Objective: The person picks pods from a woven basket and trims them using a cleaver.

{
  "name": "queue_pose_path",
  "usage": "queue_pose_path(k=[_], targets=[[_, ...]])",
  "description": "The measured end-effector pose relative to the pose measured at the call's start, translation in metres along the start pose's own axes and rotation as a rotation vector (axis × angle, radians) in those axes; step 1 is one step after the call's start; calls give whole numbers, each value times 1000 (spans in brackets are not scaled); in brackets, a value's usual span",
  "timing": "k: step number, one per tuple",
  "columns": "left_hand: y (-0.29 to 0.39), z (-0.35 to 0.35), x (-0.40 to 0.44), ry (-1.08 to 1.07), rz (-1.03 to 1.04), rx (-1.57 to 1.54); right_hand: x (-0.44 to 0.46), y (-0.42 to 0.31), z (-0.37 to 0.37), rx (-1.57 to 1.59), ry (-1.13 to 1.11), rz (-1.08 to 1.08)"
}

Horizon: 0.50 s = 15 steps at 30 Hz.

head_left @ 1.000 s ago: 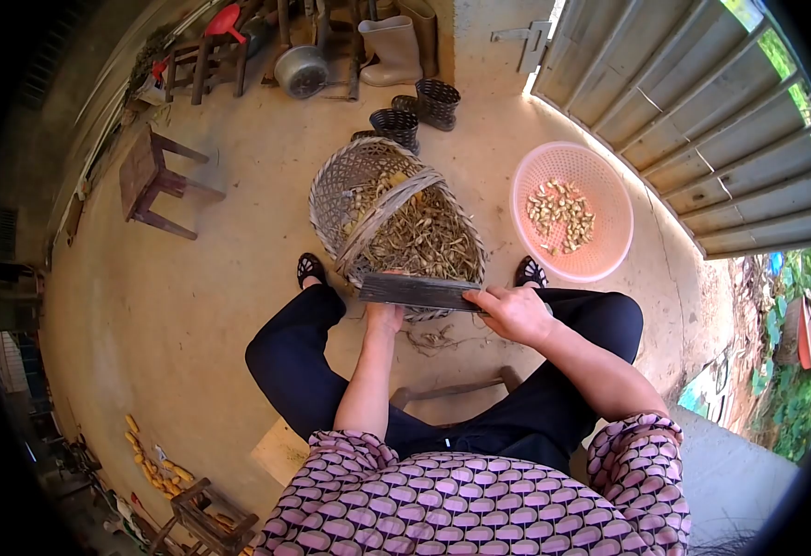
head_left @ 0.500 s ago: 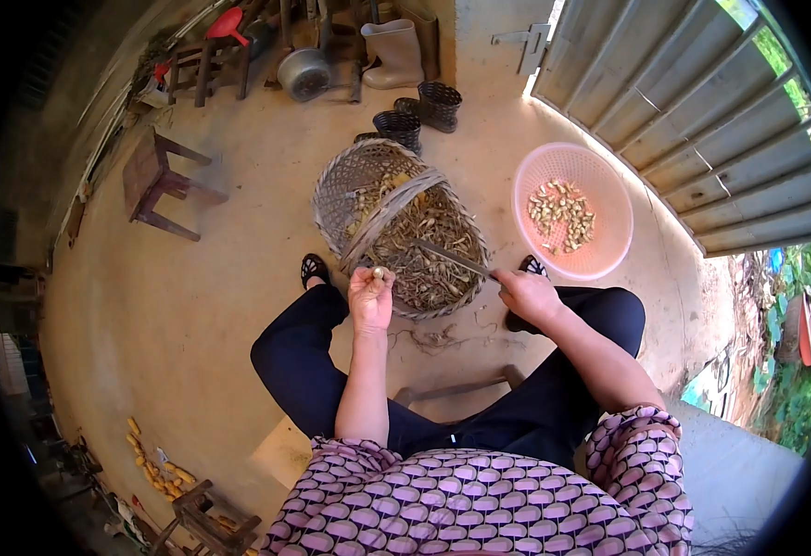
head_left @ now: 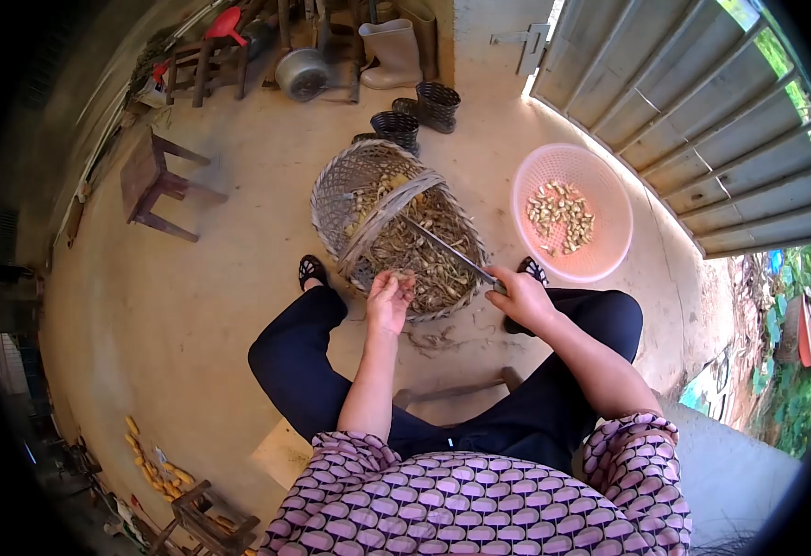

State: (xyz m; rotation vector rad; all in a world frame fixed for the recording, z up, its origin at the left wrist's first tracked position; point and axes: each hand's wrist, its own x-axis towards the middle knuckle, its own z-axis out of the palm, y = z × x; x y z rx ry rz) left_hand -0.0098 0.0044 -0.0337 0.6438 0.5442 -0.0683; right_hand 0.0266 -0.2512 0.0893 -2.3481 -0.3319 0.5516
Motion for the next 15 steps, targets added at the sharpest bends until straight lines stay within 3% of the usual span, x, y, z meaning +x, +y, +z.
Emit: queue_pose_path(k=[9, 13, 15], targets=[[-14, -8, 7, 170, -122, -184, -2, -6, 2, -46, -97, -61], [-7, 8, 2, 184, -80, -200, -4, -11, 3, -134, -117, -203], [-11, 2, 7, 83, -66, -300, -4, -8, 5, -173, -110, -255]])
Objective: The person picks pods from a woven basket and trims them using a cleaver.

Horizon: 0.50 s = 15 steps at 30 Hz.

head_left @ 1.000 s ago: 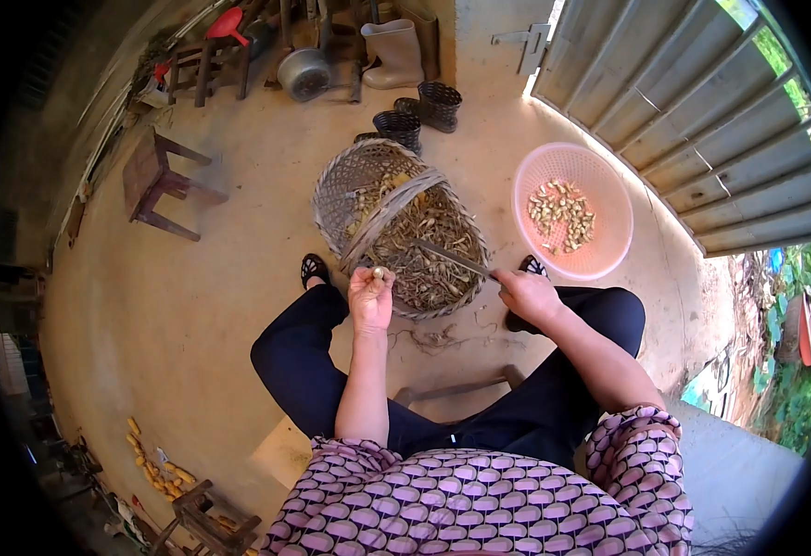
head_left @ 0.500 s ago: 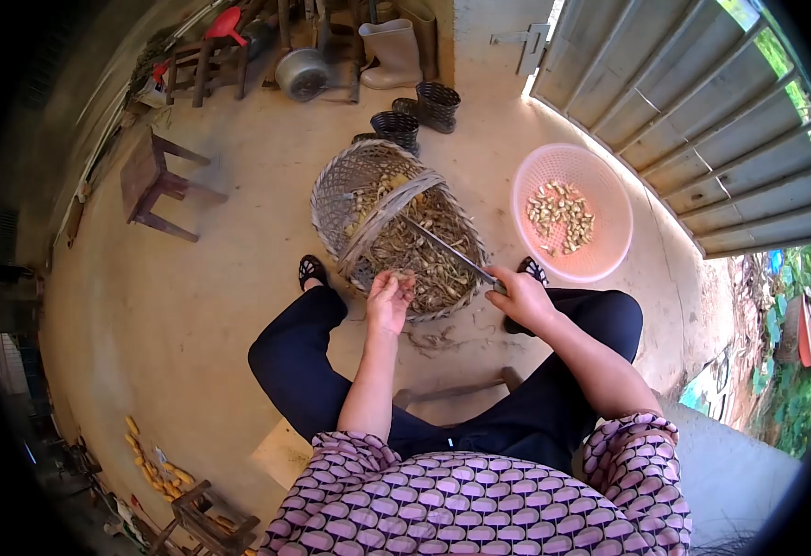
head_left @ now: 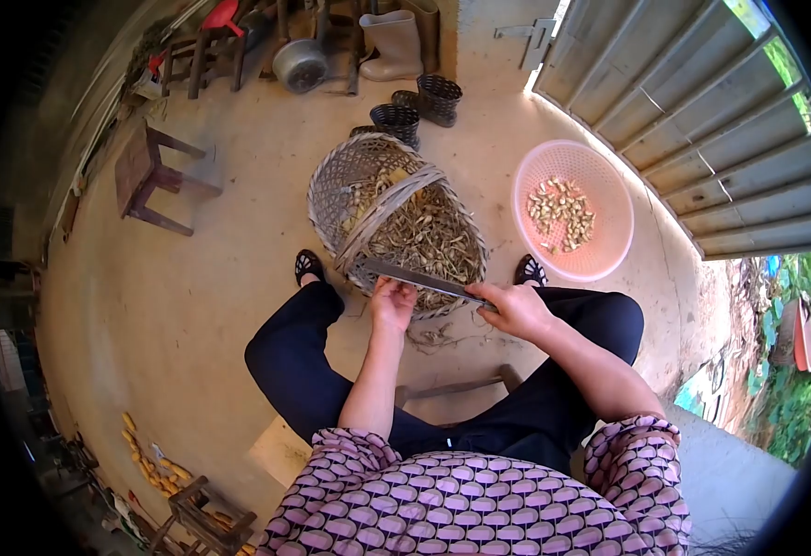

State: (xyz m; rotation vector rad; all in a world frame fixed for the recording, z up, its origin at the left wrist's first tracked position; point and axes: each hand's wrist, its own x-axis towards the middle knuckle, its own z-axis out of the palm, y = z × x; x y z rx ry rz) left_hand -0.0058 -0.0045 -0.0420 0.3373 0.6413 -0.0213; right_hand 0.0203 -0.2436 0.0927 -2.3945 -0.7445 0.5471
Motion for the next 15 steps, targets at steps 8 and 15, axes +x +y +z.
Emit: queue_pose_path(k=[8, 15], targets=[[1, 15, -5, 56, -61, -81, -1, 7, 9, -102, 121, -113], [0, -5, 2, -140, -155, -176, -1, 0, -5, -88, -36, -40]])
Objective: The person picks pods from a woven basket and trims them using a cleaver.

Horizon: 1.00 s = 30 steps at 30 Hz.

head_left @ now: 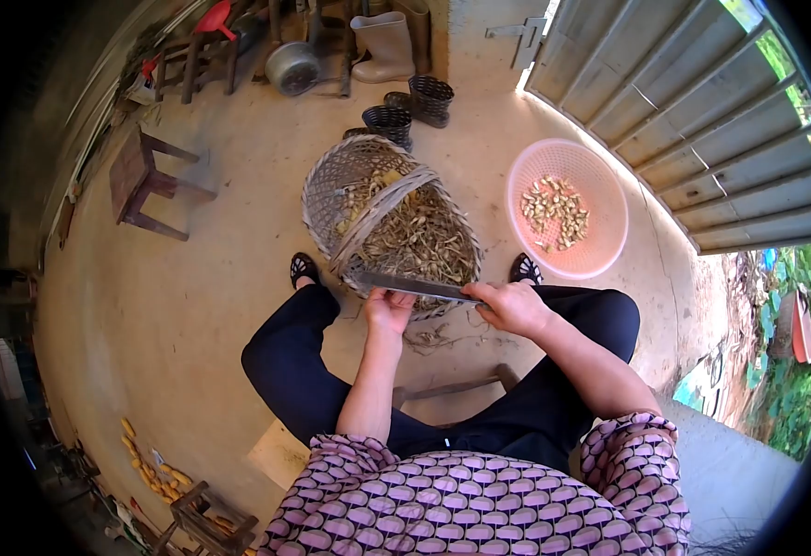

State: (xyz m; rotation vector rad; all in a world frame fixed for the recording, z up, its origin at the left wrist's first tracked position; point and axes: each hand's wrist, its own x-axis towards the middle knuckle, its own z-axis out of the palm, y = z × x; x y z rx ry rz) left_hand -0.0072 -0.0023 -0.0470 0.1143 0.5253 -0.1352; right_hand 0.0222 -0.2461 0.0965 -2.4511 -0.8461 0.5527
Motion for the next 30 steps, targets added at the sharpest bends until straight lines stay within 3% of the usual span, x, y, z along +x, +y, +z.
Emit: queue_pose_path(k=[4, 6, 7, 11, 13, 15, 17, 18, 21, 25, 30], targets=[[-3, 26, -11, 183, 103, -13, 0, 3, 1, -11, 32, 30], [7, 43, -21, -46, 257, -2, 1, 13, 10, -43, 43, 116], [20, 40, -19, -267, 254, 40, 1, 23, 17, -70, 46, 191], [41, 48, -26, -282, 298, 102, -3, 32, 17, 82, 161, 274], [28, 43, -23, -229, 284, 100, -2, 23, 14, 194, 133, 321], [16, 38, -21, -178, 117, 189, 4, 16, 13, 236, 128, 351], [-1, 47, -24, -169, 16, 273, 13, 11, 12, 466, 216, 251], [-9, 56, -28, -145, -24, 334, 13, 2, 0, 706, 85, 429], [-31, 68, -32, -99, -96, 465, 17, 1, 7, 893, 172, 377], [-53, 65, -33, -85, -103, 574, 17, 4, 9, 1031, 188, 341], [-66, 71, -37, -77, -104, 615, 17, 5, 7, 973, 148, 347]])
